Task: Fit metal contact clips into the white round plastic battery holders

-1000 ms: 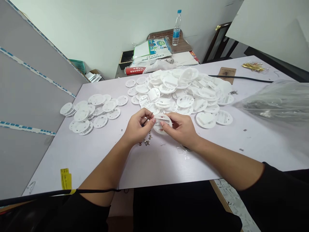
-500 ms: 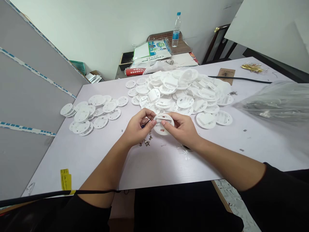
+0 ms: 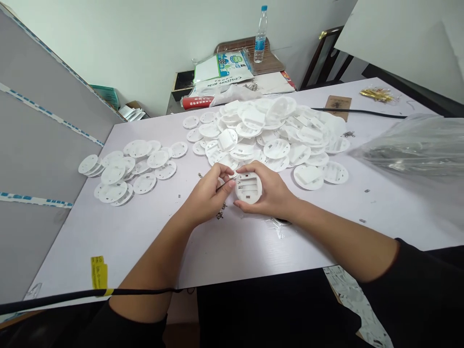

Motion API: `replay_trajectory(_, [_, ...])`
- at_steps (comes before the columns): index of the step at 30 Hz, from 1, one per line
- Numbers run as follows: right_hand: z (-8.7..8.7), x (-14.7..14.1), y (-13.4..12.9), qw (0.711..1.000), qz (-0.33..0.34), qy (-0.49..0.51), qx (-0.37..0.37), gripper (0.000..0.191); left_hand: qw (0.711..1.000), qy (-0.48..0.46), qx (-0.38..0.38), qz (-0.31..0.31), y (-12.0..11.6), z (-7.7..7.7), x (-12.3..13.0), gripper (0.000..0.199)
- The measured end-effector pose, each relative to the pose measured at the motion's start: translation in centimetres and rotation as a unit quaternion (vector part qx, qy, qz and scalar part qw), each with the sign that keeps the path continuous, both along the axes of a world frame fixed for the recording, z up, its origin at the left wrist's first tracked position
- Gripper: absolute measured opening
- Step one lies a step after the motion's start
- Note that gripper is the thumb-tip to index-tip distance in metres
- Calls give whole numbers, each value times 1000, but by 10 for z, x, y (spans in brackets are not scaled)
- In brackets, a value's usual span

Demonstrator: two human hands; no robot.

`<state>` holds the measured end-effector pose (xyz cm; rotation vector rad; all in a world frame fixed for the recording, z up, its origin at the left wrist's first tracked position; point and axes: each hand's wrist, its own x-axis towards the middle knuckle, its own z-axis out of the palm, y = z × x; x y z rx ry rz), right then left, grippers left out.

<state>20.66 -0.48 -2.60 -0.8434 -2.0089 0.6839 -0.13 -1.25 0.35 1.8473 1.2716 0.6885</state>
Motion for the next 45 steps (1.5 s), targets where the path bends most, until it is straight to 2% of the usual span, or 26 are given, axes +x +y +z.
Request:
replay_trajectory(3, [-3, 6, 6, 996, 18, -87, -18, 52, 987, 121, 100, -22, 4, -2, -6, 17])
replay_trajectory(5, [-5, 8, 8, 990, 17, -133, -34, 49, 975, 156, 149, -60, 7, -6, -9, 20])
replay_trajectory(11, [-7, 8, 7, 983, 42, -174, -53, 42, 955, 199, 199, -95, 8, -20, -4, 26])
replay_trajectory(15, [-6, 8, 7, 982, 40, -172, -73, 42, 950, 215, 204, -98, 8, -24, -2, 26])
replay_trajectory(29, [-7, 7, 8, 983, 42, -172, -58, 40, 959, 199, 180, -88, 8, -28, 1, 25])
replay_trajectory(34, [-6, 7, 7, 982, 47, -174, -52, 39, 950, 228, 197, -80, 6, -25, 2, 22])
replay_trajectory(40, [-4, 6, 6, 981, 41, -186, -43, 37, 924, 294, 235, -69, 0, -22, 6, 20])
replay_trajectory(45, [-8, 4, 7, 982, 33, -186, -26, 36, 924, 302, 228, -60, -3, -22, 12, 20])
